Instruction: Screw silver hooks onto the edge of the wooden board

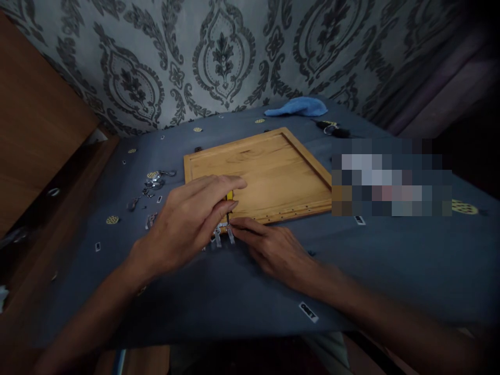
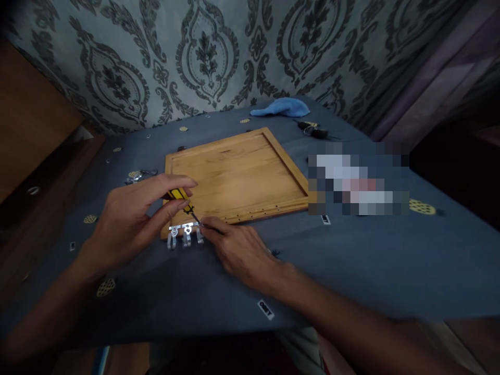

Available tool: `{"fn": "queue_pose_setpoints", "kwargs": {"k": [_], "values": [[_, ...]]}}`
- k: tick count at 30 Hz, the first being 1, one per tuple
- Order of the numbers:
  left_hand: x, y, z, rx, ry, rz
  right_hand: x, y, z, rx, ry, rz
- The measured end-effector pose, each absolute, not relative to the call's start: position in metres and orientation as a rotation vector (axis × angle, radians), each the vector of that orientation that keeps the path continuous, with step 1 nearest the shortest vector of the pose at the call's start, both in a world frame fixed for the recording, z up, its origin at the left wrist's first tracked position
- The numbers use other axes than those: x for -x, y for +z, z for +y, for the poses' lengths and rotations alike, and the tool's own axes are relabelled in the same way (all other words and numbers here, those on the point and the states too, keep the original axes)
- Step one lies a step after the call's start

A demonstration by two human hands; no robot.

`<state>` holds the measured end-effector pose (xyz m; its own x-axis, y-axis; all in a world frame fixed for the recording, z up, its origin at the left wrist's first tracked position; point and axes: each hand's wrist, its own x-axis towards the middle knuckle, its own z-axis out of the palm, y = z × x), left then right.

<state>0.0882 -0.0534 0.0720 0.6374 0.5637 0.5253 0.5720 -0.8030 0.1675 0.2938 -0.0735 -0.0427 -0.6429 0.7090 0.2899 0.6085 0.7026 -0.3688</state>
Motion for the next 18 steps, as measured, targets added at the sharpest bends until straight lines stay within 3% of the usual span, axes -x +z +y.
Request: {"fn": "queue_pose_setpoints", "kwargs": {"k": [18], "values": [[-0.0845, 0.0779, -0.0523, 2.829, -0.837, -1.051, -0.2978, -0.0459, -0.0746, 0.966, 0.366, -2.442]]}}
